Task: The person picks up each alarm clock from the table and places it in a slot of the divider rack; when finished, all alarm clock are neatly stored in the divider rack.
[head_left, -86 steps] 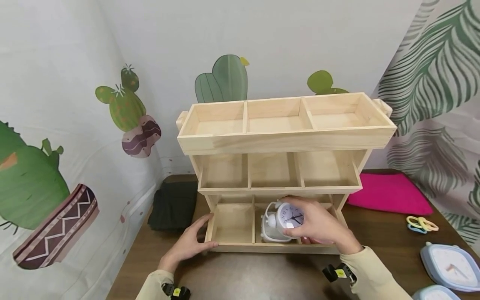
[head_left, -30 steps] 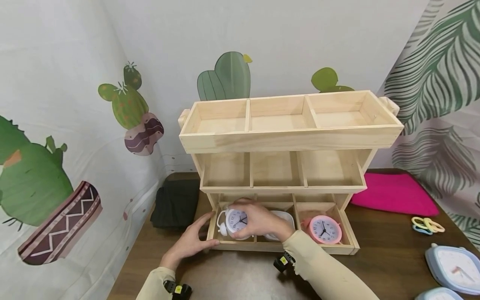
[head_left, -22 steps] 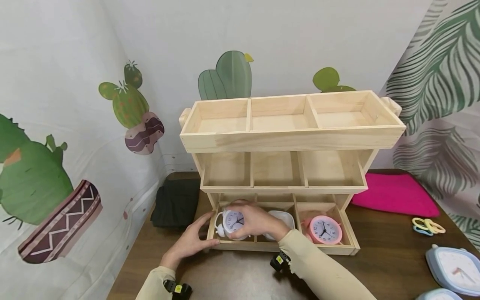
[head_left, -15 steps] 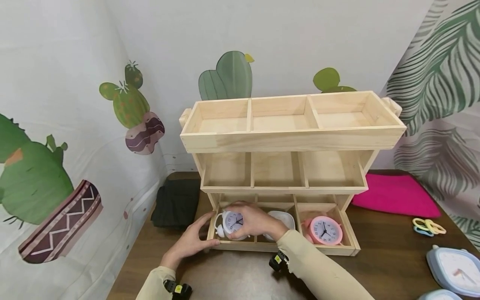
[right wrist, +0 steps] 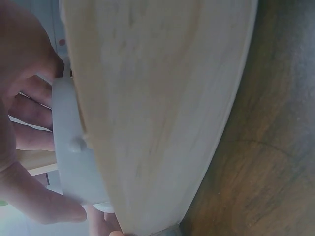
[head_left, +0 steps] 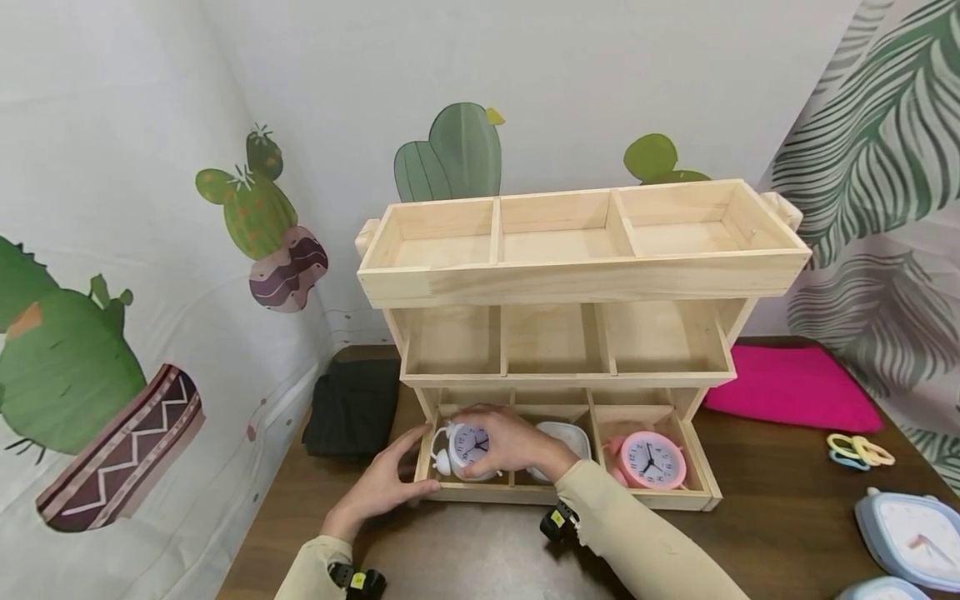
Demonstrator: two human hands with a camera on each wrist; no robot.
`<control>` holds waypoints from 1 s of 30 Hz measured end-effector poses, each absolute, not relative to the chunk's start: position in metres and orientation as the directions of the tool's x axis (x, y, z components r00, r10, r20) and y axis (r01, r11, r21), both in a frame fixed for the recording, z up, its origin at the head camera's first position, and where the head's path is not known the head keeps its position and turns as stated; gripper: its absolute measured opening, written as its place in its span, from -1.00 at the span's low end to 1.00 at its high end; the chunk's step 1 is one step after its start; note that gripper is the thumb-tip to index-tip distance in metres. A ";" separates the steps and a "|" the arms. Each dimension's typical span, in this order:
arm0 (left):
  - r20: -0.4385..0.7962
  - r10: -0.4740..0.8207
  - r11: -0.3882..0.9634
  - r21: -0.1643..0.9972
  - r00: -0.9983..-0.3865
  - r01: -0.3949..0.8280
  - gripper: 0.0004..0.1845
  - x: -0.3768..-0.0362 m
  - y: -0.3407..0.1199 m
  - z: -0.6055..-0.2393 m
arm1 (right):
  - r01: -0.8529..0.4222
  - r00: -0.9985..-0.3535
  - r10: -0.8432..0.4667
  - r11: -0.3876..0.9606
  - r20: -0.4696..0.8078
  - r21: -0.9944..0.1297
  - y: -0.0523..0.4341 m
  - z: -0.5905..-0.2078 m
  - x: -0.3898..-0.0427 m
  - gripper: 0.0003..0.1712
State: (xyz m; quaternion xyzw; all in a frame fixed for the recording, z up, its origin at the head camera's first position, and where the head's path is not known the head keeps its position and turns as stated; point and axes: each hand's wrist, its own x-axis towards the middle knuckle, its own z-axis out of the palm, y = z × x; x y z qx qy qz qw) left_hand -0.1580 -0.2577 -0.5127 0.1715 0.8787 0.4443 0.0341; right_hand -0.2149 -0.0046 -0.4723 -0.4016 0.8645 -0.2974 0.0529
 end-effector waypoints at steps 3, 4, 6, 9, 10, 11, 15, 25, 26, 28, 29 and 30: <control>0.081 0.322 0.559 0.788 -0.943 0.258 -0.02 -0.161 -0.261 -0.523 | -0.666 -0.672 -0.727 0.506 0.145 -0.548 -0.003 -0.475 -0.215 -0.02; 0.076 0.321 0.563 0.786 -0.944 0.254 -0.02 -0.161 -0.262 -0.524 | -0.665 -0.672 -0.727 0.506 0.143 -0.549 -0.003 -0.475 -0.215 -0.02; 0.066 0.314 0.575 0.781 -0.947 0.245 -0.01 -0.162 -0.263 -0.526 | -0.670 -0.667 -0.732 0.505 0.141 -0.544 -0.002 -0.476 -0.215 -0.03; 0.062 0.308 0.583 0.776 -0.949 0.241 0.00 -0.162 -0.264 -0.525 | -0.670 -0.664 -0.736 0.508 0.131 -0.541 -0.003 -0.476 -0.215 -0.02; 0.062 0.307 0.589 0.771 -0.950 0.241 0.00 -0.162 -0.264 -0.525 | -0.670 -0.663 -0.737 0.509 0.128 -0.541 -0.003 -0.476 -0.215 -0.02; 0.064 0.307 0.592 0.768 -0.950 0.243 0.00 -0.162 -0.264 -0.524 | -0.670 -0.663 -0.738 0.510 0.124 -0.539 -0.004 -0.475 -0.215 -0.01; 0.062 0.308 0.612 0.751 -0.949 0.247 0.00 -0.162 -0.263 -0.522 | -0.660 -0.669 -0.736 0.523 0.105 -0.539 -0.007 -0.473 -0.216 -0.02; 0.037 0.298 0.611 0.760 -0.954 0.220 0.01 -0.162 -0.264 -0.520 | -0.657 -0.668 -0.739 0.532 0.085 -0.534 -0.012 -0.478 -0.217 -0.02; 0.033 0.301 0.608 0.764 -0.953 0.218 0.01 -0.162 -0.264 -0.520 | -0.654 -0.671 -0.737 0.537 0.080 -0.533 -0.011 -0.478 -0.217 -0.02; 0.030 0.306 0.601 0.769 -0.952 0.218 0.01 -0.161 -0.264 -0.520 | -0.650 -0.674 -0.735 0.543 0.073 -0.532 -0.011 -0.480 -0.217 -0.01; 0.031 0.308 0.598 0.771 -0.951 0.219 0.01 -0.161 -0.264 -0.521 | -0.651 -0.674 -0.735 0.545 0.072 -0.529 -0.011 -0.480 -0.217 -0.01; 0.033 0.309 0.594 0.773 -0.950 0.220 0.01 -0.161 -0.263 -0.521 | -0.652 -0.673 -0.736 0.543 0.074 -0.529 -0.011 -0.481 -0.217 -0.01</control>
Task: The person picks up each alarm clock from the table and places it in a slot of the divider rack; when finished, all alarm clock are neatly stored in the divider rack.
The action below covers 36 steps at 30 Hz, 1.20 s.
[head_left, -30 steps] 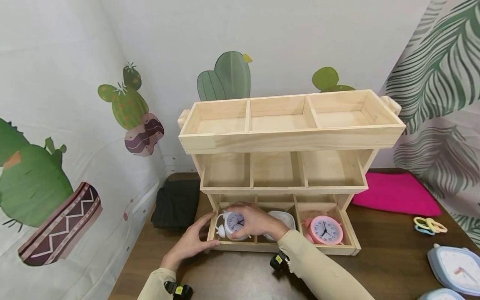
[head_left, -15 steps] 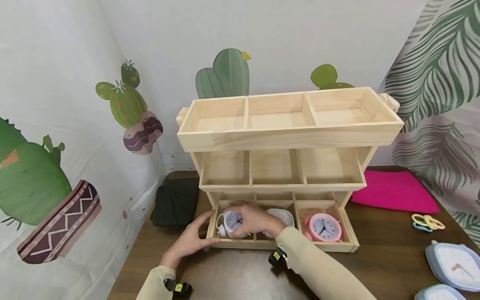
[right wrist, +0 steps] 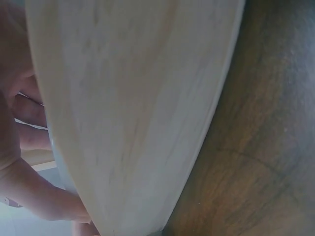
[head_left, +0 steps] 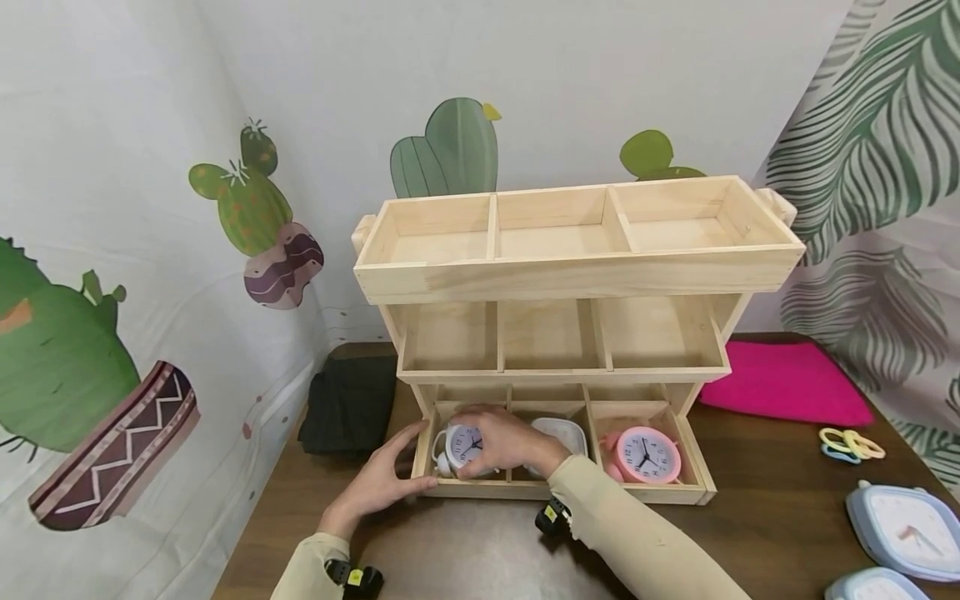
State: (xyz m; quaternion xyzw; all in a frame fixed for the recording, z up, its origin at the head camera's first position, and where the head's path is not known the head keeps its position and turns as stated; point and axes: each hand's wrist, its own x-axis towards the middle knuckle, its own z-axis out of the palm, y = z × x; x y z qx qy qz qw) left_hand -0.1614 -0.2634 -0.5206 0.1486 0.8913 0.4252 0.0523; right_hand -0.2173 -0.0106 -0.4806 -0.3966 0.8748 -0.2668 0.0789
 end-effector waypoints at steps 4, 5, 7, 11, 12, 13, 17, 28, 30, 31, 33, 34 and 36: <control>0.043 0.314 0.592 0.772 -0.948 0.231 0.01 -0.162 -0.263 -0.521 | -0.669 -0.658 -0.748 0.528 0.087 -0.522 -0.009 -0.482 -0.219 -0.02; 0.045 0.315 0.591 0.772 -0.948 0.233 0.01 -0.162 -0.263 -0.520 | -0.673 -0.654 -0.752 0.524 0.088 -0.522 -0.008 -0.482 -0.219 -0.02; 0.047 0.317 0.591 0.771 -0.947 0.236 0.01 -0.163 -0.263 -0.520 | -0.677 -0.646 -0.758 0.516 0.088 -0.524 -0.007 -0.482 -0.220 -0.01; 0.055 0.319 0.590 0.770 -0.946 0.244 0.01 -0.164 -0.263 -0.519 | -0.684 -0.634 -0.768 0.507 0.084 -0.524 -0.005 -0.481 -0.222 0.01; 0.055 0.318 0.591 0.769 -0.946 0.244 0.01 -0.164 -0.263 -0.519 | -0.686 -0.632 -0.770 0.507 0.083 -0.523 -0.005 -0.481 -0.222 0.02; 0.056 0.318 0.592 0.768 -0.946 0.244 0.01 -0.165 -0.262 -0.519 | -0.688 -0.631 -0.772 0.507 0.082 -0.520 -0.005 -0.481 -0.222 0.02; 0.061 0.321 0.584 0.773 -0.945 0.248 0.01 -0.165 -0.262 -0.519 | -0.693 -0.621 -0.781 0.507 0.067 -0.512 -0.004 -0.480 -0.222 0.01; 0.058 0.319 0.577 0.780 -0.946 0.242 0.00 -0.165 -0.262 -0.522 | -0.708 -0.602 -0.797 0.500 0.054 -0.500 -0.005 -0.481 -0.222 -0.07; 0.057 0.317 0.576 0.781 -0.947 0.240 0.00 -0.164 -0.263 -0.523 | -0.711 -0.599 -0.799 0.494 0.061 -0.500 -0.005 -0.482 -0.222 -0.08; 0.054 0.316 0.575 0.784 -0.947 0.236 0.00 -0.164 -0.263 -0.524 | -0.714 -0.597 -0.799 0.493 0.066 -0.497 -0.005 -0.483 -0.221 -0.08; 0.054 0.318 0.571 0.786 -0.946 0.237 -0.01 -0.163 -0.263 -0.525 | -0.717 -0.597 -0.799 0.491 0.072 -0.495 -0.006 -0.485 -0.220 -0.08; 0.055 0.320 0.571 0.786 -0.946 0.238 0.00 -0.163 -0.264 -0.525 | -0.720 -0.596 -0.799 0.489 0.078 -0.492 -0.006 -0.485 -0.220 -0.08; 0.065 0.327 0.567 0.785 -0.943 0.251 -0.01 -0.163 -0.264 -0.525 | -0.718 -0.599 -0.796 0.490 0.081 -0.494 -0.006 -0.485 -0.220 -0.08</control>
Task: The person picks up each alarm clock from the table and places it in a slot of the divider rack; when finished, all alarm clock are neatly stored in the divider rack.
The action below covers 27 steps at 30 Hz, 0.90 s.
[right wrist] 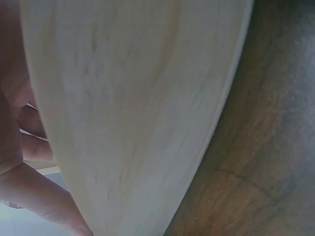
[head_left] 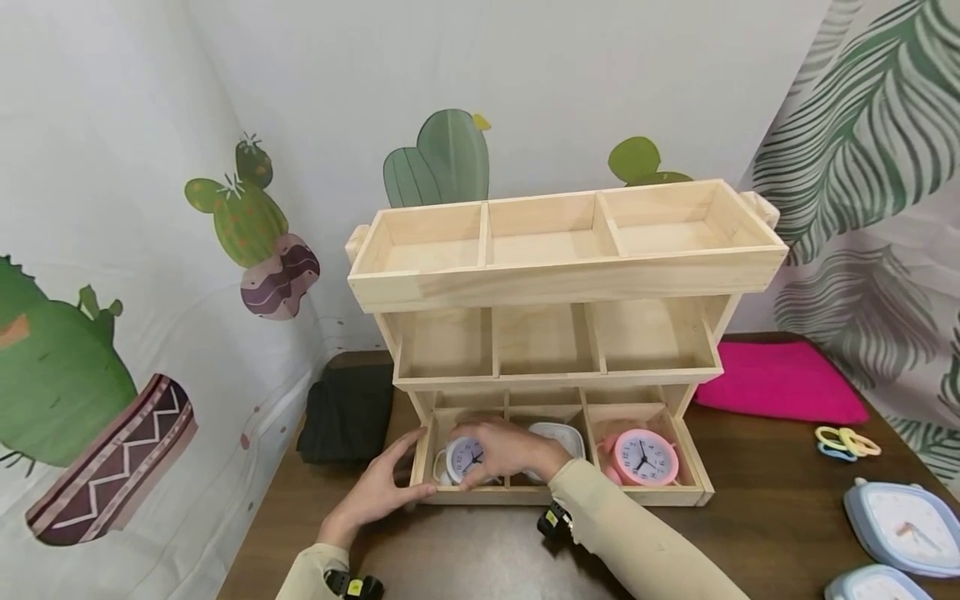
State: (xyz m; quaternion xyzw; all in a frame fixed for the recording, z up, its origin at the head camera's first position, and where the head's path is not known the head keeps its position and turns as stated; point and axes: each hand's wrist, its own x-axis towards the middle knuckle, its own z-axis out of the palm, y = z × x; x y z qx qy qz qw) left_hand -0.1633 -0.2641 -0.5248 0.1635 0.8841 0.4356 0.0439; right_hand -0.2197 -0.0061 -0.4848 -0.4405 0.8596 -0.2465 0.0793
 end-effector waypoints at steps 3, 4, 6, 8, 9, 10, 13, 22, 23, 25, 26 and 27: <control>0.078 0.335 0.557 0.788 -0.939 0.264 -0.01 -0.162 -0.264 -0.526 | -0.710 -0.605 -0.792 0.496 0.074 -0.500 -0.006 -0.486 -0.218 -0.08; 0.081 0.335 0.554 0.789 -0.939 0.266 -0.01 -0.162 -0.264 -0.526 | -0.708 -0.608 -0.791 0.498 0.073 -0.501 -0.006 -0.486 -0.218 -0.08; 0.083 0.334 0.548 0.793 -0.939 0.265 -0.02 -0.163 -0.264 -0.527 | -0.703 -0.613 -0.787 0.503 0.069 -0.503 -0.006 -0.486 -0.217 -0.09; 0.086 0.334 0.543 0.796 -0.939 0.266 -0.02 -0.164 -0.264 -0.528 | -0.706 -0.611 -0.788 0.501 0.074 -0.501 -0.005 -0.484 -0.217 -0.09; 0.084 0.332 0.544 0.796 -0.939 0.264 -0.02 -0.164 -0.264 -0.528 | -0.705 -0.613 -0.787 0.502 0.075 -0.501 -0.004 -0.484 -0.216 -0.10; 0.084 0.332 0.543 0.797 -0.939 0.264 -0.02 -0.164 -0.263 -0.528 | -0.707 -0.612 -0.787 0.500 0.079 -0.501 -0.004 -0.483 -0.216 -0.11; 0.088 0.330 0.536 0.802 -0.940 0.264 -0.02 -0.165 -0.263 -0.528 | -0.703 -0.613 -0.785 0.489 0.092 -0.516 -0.001 -0.482 -0.216 -0.14; 0.072 0.314 0.577 0.778 -0.947 0.250 -0.01 -0.165 -0.262 -0.525 | -0.685 -0.622 -0.766 0.433 0.161 -0.585 0.019 -0.472 -0.212 -0.27; 0.071 0.314 0.583 0.773 -0.947 0.252 -0.01 -0.165 -0.263 -0.525 | -0.686 -0.626 -0.762 0.436 0.166 -0.583 0.022 -0.471 -0.211 -0.27; 0.072 0.314 0.594 0.763 -0.947 0.255 0.00 -0.165 -0.263 -0.524 | -0.685 -0.637 -0.751 0.448 0.174 -0.575 0.027 -0.469 -0.209 -0.26; 0.073 0.314 0.597 0.760 -0.947 0.257 0.00 -0.165 -0.262 -0.524 | -0.688 -0.642 -0.745 0.455 0.180 -0.566 0.030 -0.468 -0.208 -0.25; 0.071 0.314 0.601 0.757 -0.947 0.256 0.01 -0.164 -0.262 -0.524 | -0.688 -0.650 -0.737 0.465 0.187 -0.557 0.033 -0.467 -0.206 -0.24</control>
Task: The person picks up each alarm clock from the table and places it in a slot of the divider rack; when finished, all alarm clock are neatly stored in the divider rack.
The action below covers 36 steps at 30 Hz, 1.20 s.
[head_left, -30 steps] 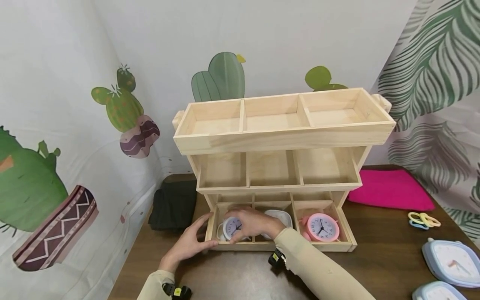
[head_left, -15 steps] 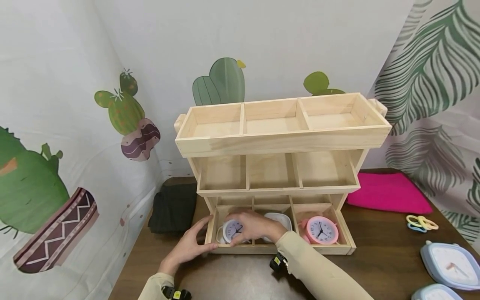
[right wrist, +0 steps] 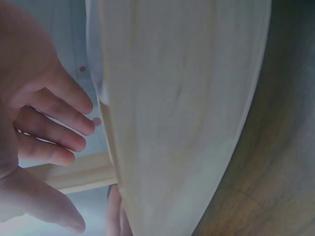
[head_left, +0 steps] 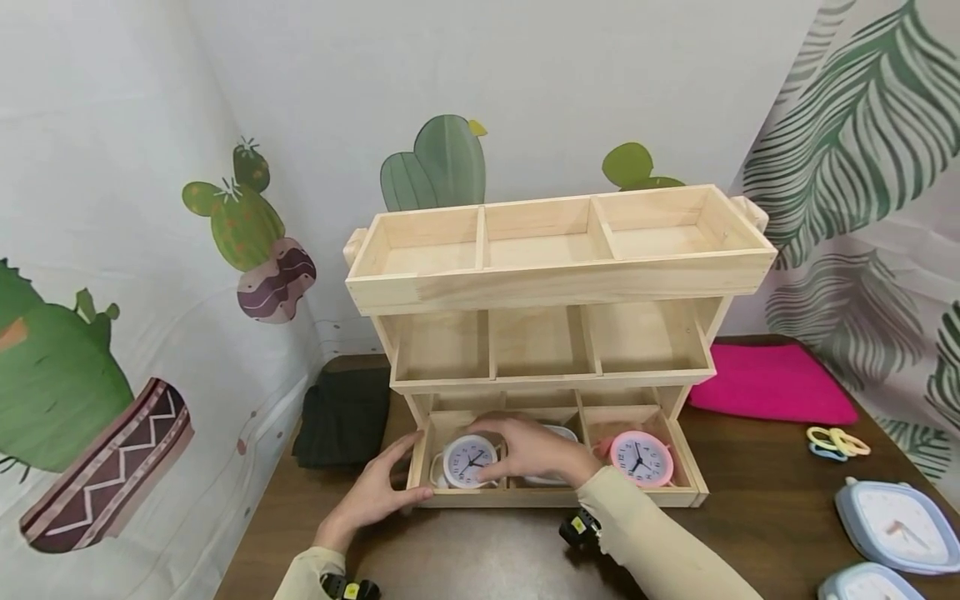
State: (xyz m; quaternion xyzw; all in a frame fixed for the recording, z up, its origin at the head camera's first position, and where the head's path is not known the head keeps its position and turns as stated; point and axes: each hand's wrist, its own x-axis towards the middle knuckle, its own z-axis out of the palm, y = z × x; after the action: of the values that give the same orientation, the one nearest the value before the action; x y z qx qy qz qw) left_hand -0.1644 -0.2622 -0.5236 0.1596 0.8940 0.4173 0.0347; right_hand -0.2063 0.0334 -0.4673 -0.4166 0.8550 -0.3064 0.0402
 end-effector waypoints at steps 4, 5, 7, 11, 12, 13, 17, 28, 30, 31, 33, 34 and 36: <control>0.066 0.307 0.612 0.750 -0.949 0.250 0.02 -0.164 -0.262 -0.523 | -0.688 -0.672 -0.711 0.496 0.206 -0.530 0.046 -0.463 -0.200 -0.22; 0.068 0.303 0.616 0.747 -0.950 0.250 0.02 -0.163 -0.262 -0.523 | -0.688 -0.676 -0.706 0.503 0.210 -0.524 0.050 -0.462 -0.199 -0.21; 0.068 0.298 0.620 0.745 -0.952 0.248 0.02 -0.163 -0.262 -0.523 | -0.682 -0.687 -0.696 0.516 0.211 -0.518 0.057 -0.459 -0.195 -0.19; 0.070 0.294 0.624 0.742 -0.953 0.246 0.02 -0.163 -0.262 -0.522 | -0.685 -0.692 -0.685 0.520 0.229 -0.511 0.071 -0.453 -0.188 -0.17; 0.069 0.293 0.621 0.744 -0.954 0.245 0.02 -0.163 -0.262 -0.522 | -0.684 -0.692 -0.683 0.519 0.233 -0.513 0.075 -0.452 -0.186 -0.18; 0.069 0.293 0.621 0.745 -0.953 0.245 0.02 -0.163 -0.262 -0.522 | -0.684 -0.693 -0.679 0.514 0.241 -0.518 0.079 -0.450 -0.184 -0.19; 0.076 0.292 0.619 0.745 -0.953 0.249 0.03 -0.163 -0.262 -0.522 | -0.700 -0.690 -0.664 0.508 0.290 -0.502 0.093 -0.445 -0.175 -0.21; 0.100 0.293 0.656 0.703 -0.951 0.276 0.03 -0.164 -0.261 -0.520 | -0.732 -0.681 -0.587 0.538 0.437 -0.418 0.135 -0.444 -0.159 -0.23; 0.099 0.292 0.665 0.694 -0.951 0.276 0.03 -0.164 -0.261 -0.520 | -0.712 -0.702 -0.563 0.562 0.437 -0.420 0.143 -0.445 -0.157 -0.22; 0.098 0.291 0.671 0.688 -0.952 0.276 0.03 -0.164 -0.261 -0.520 | -0.706 -0.708 -0.554 0.571 0.438 -0.420 0.146 -0.445 -0.156 -0.22; 0.093 0.292 0.674 0.687 -0.952 0.273 0.03 -0.165 -0.261 -0.520 | -0.706 -0.707 -0.541 0.563 0.455 -0.429 0.153 -0.446 -0.154 -0.24; 0.091 0.293 0.674 0.687 -0.952 0.273 0.03 -0.164 -0.261 -0.520 | -0.711 -0.703 -0.535 0.556 0.468 -0.431 0.156 -0.446 -0.153 -0.24; 0.092 0.296 0.672 0.688 -0.951 0.275 0.04 -0.164 -0.261 -0.521 | -0.724 -0.687 -0.522 0.557 0.506 -0.408 0.163 -0.447 -0.151 -0.24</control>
State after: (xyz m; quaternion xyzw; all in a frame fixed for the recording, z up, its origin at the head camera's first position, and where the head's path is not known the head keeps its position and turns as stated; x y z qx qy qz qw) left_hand -0.1645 -0.2615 -0.5208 0.1562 0.9141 0.3739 0.0136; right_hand -0.1507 0.1635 -0.4473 -0.3594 0.8666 -0.3040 -0.1657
